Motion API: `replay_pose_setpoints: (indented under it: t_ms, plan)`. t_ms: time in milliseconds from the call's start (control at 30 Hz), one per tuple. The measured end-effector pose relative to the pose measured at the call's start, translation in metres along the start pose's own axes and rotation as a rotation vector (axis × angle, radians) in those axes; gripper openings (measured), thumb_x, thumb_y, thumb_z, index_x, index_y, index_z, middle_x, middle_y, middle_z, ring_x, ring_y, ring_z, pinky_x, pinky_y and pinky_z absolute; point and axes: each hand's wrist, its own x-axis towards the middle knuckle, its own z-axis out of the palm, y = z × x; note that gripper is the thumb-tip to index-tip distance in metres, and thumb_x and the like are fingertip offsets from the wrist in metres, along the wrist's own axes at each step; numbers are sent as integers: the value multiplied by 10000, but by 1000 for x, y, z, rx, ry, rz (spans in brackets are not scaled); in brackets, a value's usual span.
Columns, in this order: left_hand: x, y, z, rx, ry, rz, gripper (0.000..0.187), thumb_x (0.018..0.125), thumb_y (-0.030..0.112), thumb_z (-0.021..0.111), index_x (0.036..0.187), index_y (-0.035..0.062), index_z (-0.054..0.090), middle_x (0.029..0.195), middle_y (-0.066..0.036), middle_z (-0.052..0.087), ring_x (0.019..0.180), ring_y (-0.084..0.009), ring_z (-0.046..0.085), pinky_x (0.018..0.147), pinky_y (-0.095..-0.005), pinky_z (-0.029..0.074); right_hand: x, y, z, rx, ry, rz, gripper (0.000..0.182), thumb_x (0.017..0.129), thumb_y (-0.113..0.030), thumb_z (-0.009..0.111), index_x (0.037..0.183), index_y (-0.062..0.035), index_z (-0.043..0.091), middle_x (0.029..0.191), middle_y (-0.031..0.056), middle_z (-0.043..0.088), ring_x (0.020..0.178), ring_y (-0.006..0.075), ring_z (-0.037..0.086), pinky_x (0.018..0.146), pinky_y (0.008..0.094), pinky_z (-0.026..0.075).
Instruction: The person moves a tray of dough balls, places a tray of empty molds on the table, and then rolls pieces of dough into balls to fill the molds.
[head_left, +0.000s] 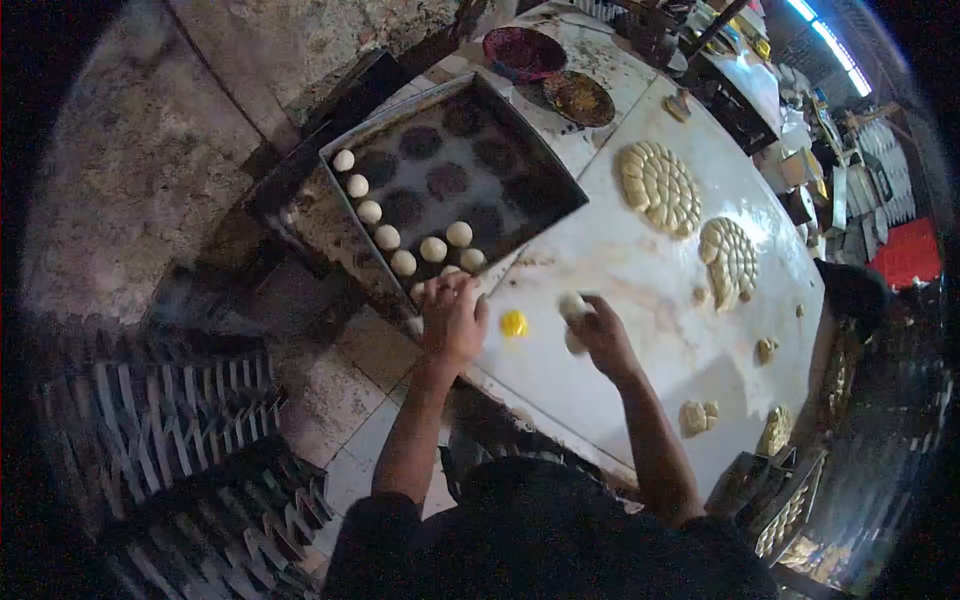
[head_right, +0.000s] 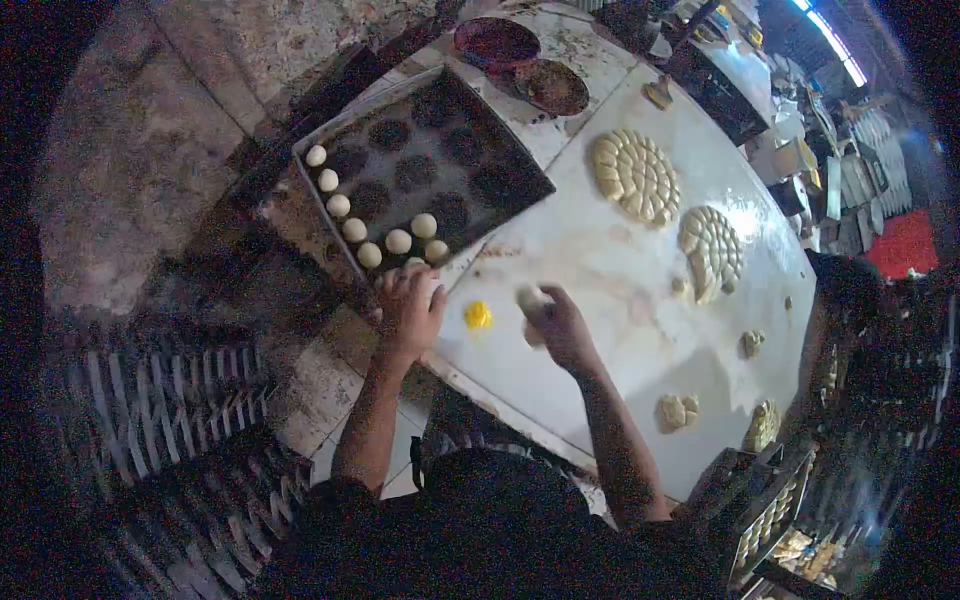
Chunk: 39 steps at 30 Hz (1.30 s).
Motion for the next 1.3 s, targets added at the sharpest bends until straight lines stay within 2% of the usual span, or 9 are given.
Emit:
replay_pose_setpoints:
  t_ms: [67, 167, 233, 367, 567, 633, 967, 1167, 1300]
  plan:
    - [26, -10, 13, 70, -126, -8, 361, 930, 228, 674, 1208, 28, 561, 1223, -221, 588, 1154, -410, 515, 963, -554, 393, 76, -32, 38, -135, 88, -63, 408, 1007, -285, 680, 1289, -18, 552, 964, 143, 706, 804, 165, 657, 670, 351, 536]
    - [44, -17, 27, 57, -394, -70, 425, 949, 289, 638, 1257, 10, 549, 1207, -232, 596, 1139, -409, 510, 954, -563, 379, 158, -69, 81, -472, 93, -148, 355, 977, -221, 665, 1231, -8, 540, 983, 247, 692, 885, 394, 706, 713, 442, 533]
    - [43, -18, 17, 40, -314, -38, 408, 935, 293, 659, 1215, 1, 601, 1191, -257, 617, 1212, -458, 498, 1007, -584, 394, 201, -45, 100, -525, 111, -513, 338, 950, -210, 666, 1182, 13, 560, 974, 275, 684, 890, 467, 678, 780, 487, 556]
    - [50, -39, 3, 28, -168, 31, 355, 961, 251, 612, 1208, -4, 605, 1208, -239, 593, 1141, -405, 515, 964, -560, 392, 210, -28, 106, -831, 7, -334, 365, 923, -207, 675, 1199, 1, 557, 1089, 272, 678, 1046, 492, 637, 849, 522, 540]
    - [93, -68, -5, 139, -373, 50, 429, 954, 124, 616, 1362, 5, 564, 1280, -208, 603, 1293, -442, 470, 1081, -584, 377, 144, -49, 90, -1259, -186, -326, 418, 931, -174, 652, 1307, -37, 527, 1374, 212, 570, 1344, 365, 510, 1103, 576, 379]
    - [116, -62, -5, 174, -404, 54, 385, 945, 102, 618, 1321, 24, 588, 1263, -189, 617, 1277, -420, 490, 1081, -546, 395, 103, -46, 90, -979, 216, -498, 464, 914, -118, 632, 1359, -54, 520, 1359, 191, 554, 1369, 377, 468, 1158, 618, 282]
    - [140, -77, 43, 189, -505, 234, 430, 925, 12, 594, 1353, 49, 585, 1362, -171, 602, 1345, -345, 479, 1146, -498, 334, -164, 80, -42, -883, 627, 150, 224, 870, -59, 661, 1092, -76, 673, 1229, 157, 630, 1249, 394, 504, 1045, 529, 416]
    - [21, -4, 58, -459, 58, -41, 250, 1025, 71, 528, 1245, -18, 606, 1197, -180, 651, 1147, -336, 622, 990, -443, 490, -295, 223, -138, -746, 931, 263, 124, 871, -46, 599, 956, -39, 690, 965, 218, 679, 987, 420, 619, 891, 500, 499]
    - [-88, 76, 64, -578, -115, -196, 226, 1046, 106, 501, 1204, -8, 616, 1125, -134, 663, 1072, -266, 632, 941, -383, 500, -310, 259, -225, -562, 1074, 399, 268, 955, -170, 560, 1072, 18, 711, 986, 228, 738, 992, 416, 699, 913, 464, 541]
